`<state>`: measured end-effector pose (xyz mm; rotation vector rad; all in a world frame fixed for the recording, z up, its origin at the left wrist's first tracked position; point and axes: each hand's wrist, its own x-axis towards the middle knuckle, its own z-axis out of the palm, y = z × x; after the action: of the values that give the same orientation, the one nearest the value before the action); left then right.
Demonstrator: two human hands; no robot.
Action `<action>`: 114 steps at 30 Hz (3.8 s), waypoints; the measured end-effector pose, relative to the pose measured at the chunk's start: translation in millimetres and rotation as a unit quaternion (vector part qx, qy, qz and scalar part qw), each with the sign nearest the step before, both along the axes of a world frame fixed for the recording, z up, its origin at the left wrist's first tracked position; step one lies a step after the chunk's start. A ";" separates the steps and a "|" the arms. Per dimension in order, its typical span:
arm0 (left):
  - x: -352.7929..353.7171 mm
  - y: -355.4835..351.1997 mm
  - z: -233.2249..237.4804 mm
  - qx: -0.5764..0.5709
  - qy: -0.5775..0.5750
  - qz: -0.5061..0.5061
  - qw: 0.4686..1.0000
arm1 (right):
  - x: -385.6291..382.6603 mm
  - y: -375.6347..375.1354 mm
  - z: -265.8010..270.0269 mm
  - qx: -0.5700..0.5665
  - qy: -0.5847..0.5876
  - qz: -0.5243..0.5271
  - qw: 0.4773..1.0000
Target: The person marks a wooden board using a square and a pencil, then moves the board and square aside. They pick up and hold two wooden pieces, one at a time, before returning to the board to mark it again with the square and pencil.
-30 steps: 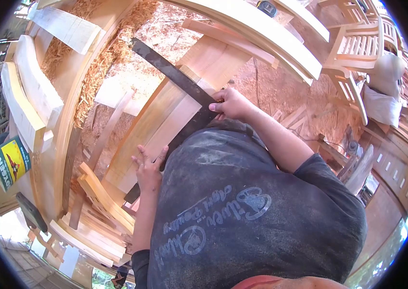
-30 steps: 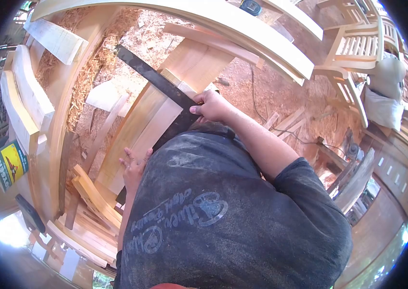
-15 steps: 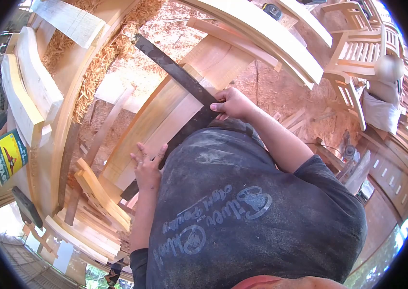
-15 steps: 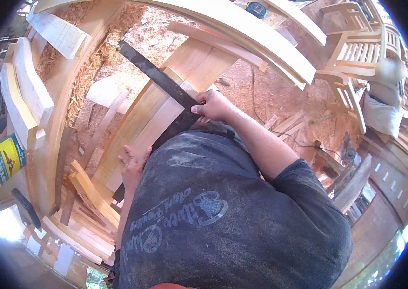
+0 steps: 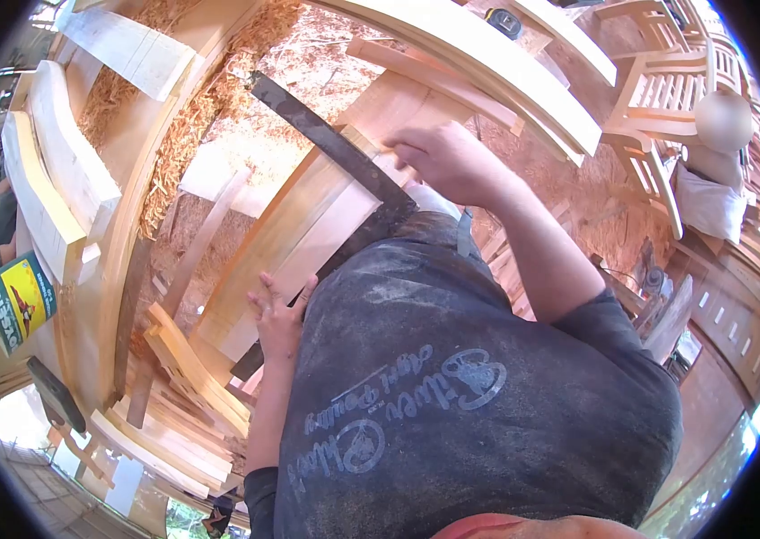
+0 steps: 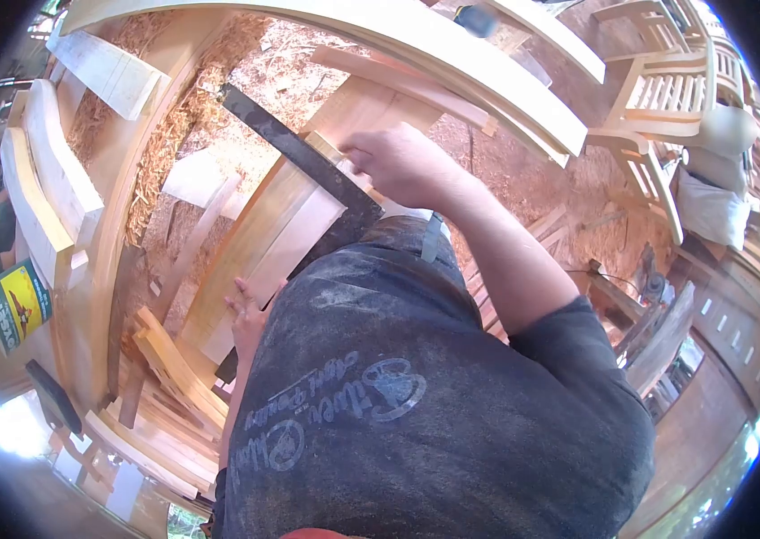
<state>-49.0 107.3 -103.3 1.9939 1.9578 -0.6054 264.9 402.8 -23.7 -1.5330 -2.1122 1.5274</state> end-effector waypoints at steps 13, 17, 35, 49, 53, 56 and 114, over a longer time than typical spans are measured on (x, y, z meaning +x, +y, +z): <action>-0.1 -3.1 -1.4 -0.014 0.012 -0.010 1.000 | -26.2 -20.5 -52.2 0.195 -0.080 0.100 0.972; -0.8 -3.7 -3.1 -0.006 0.020 -0.024 0.999 | 0.3 -46.3 -32.7 0.156 -0.133 0.140 0.969; 9.4 8.2 14.0 -0.025 -0.034 0.044 0.998 | -9.1 -44.5 -37.9 0.152 -0.129 0.120 0.972; 25.1 10.1 28.7 0.000 -0.070 0.106 0.992 | 26.9 -64.2 -79.5 -0.294 0.047 -0.053 0.953; 25.9 -15.0 -14.9 0.184 -0.027 -0.035 0.982 | 28.7 -58.9 -84.9 -0.295 0.052 -0.030 0.954; 34.1 -15.4 -4.6 0.233 -0.070 -0.041 0.969 | 32.5 -53.3 -77.7 -0.289 0.072 -0.004 0.955; 166.5 -47.7 159.5 0.768 -0.404 0.492 -0.069 | -103.9 -55.4 50.3 -0.025 0.139 0.651 0.746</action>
<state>117.4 59.6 56.2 0.5372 -1.1313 -2.5188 161.0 347.4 26.5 0.5229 -2.9992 1.8153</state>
